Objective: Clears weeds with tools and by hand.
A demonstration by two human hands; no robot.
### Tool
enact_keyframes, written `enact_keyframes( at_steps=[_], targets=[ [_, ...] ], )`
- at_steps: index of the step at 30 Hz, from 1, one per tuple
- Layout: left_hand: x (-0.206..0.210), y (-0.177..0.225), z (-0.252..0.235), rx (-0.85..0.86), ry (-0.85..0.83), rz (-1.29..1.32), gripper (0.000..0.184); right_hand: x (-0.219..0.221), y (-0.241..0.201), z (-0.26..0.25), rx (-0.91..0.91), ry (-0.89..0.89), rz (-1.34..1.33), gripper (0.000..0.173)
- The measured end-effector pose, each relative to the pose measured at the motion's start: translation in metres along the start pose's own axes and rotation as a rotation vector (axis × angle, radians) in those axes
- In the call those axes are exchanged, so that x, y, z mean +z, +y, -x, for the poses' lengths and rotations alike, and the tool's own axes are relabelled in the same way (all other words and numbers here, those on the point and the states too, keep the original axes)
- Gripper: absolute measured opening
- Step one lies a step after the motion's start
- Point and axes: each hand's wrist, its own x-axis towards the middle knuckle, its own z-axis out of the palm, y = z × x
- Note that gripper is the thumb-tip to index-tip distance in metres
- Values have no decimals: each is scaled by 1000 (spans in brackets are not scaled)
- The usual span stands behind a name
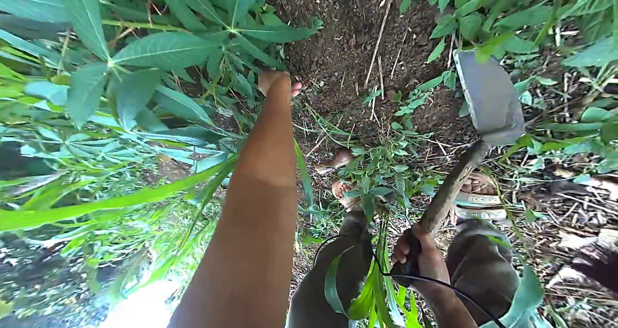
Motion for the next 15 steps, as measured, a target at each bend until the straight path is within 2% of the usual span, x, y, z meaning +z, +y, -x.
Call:
enact_keyframes(
  at_steps=[3,5,7,9,11,13,15],
  targets=[
    [-3,-6,4,52,47,-64,33,-1,-1,0,-3,-10,1,53],
    [-8,-4,13,163,44,-127,32,-2,0,-1,-8,-22,0,53],
    [-16,-7,43,289,-62,-85,32,-3,-1,-1,0,-36,0,53],
    [-18,-24,90,356,-288,-39,36,0,-1,-1,1,-41,3,52],
    [-10,-55,123,325,-453,-245,46,2,0,0,4,-34,1,52],
    [1,-76,124,275,-417,-570,56,0,-1,0,8,-46,1,53],
    [11,-77,103,225,-315,-732,68,-1,-1,-2,-8,-46,5,54]
  ],
)
